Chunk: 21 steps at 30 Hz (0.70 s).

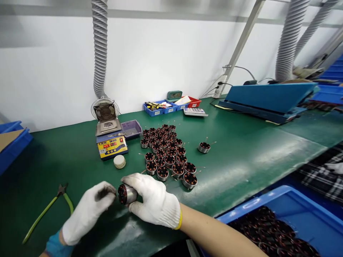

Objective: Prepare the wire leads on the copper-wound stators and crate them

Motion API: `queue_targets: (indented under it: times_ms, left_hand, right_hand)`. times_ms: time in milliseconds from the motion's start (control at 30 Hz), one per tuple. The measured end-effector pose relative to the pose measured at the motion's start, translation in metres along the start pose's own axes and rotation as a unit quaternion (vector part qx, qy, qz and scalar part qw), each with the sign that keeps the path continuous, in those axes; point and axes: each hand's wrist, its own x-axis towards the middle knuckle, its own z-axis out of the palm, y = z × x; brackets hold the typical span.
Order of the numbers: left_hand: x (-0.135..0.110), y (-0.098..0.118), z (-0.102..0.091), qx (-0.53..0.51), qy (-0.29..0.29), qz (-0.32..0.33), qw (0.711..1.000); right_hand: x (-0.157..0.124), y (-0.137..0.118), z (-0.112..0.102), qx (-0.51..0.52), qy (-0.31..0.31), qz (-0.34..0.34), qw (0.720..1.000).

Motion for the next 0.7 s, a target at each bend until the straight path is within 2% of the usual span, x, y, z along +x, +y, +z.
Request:
queue_targets:
  times_ms: [67, 167, 233, 300, 367, 433, 500, 600, 667, 700]
  left_hand:
    - [0.000, 0.000, 0.003, 0.015, 0.002, -0.021, 1.000]
    - [0.002, -0.004, -0.002, -0.066, 0.050, -0.028, 0.996]
    - [0.002, -0.006, -0.006, -0.099, 0.059, -0.009, 0.993]
    - [0.001, -0.005, -0.004, -0.072, 0.008, -0.016, 0.997]
    - [-0.002, -0.003, 0.001, -0.040, -0.071, -0.069, 0.994]
    - [-0.003, -0.003, 0.006, -0.056, -0.094, -0.116, 0.987]
    - [0.000, -0.008, 0.005, -0.115, -0.046, -0.106, 0.987]
    - [0.019, -0.025, -0.002, -0.142, 0.119, -0.022, 0.982]
    - [0.038, -0.038, -0.002, -0.040, 0.225, 0.023, 0.973]
    - [0.048, -0.043, 0.001, 0.034, 0.247, 0.031, 0.968]
  right_hand:
    - [0.000, -0.001, -0.003, 0.012, -0.026, 0.007, 1.000]
    - [0.001, -0.003, -0.006, 0.026, -0.047, 0.043, 0.998]
    - [0.003, -0.005, -0.007, 0.041, -0.047, 0.070, 0.996]
    - [0.004, -0.006, -0.008, 0.052, -0.043, 0.077, 0.995]
    - [0.005, -0.006, -0.008, 0.057, -0.045, 0.082, 0.994]
    - [0.006, -0.004, -0.008, 0.066, -0.058, 0.116, 0.989]
    - [0.007, 0.001, -0.009, 0.077, -0.069, 0.174, 0.979]
    - [0.012, 0.009, -0.010, 0.086, -0.076, 0.259, 0.959]
    - [0.015, 0.014, -0.009, 0.081, -0.093, 0.296, 0.947]
    - [0.016, 0.015, -0.008, 0.073, -0.103, 0.310, 0.942]
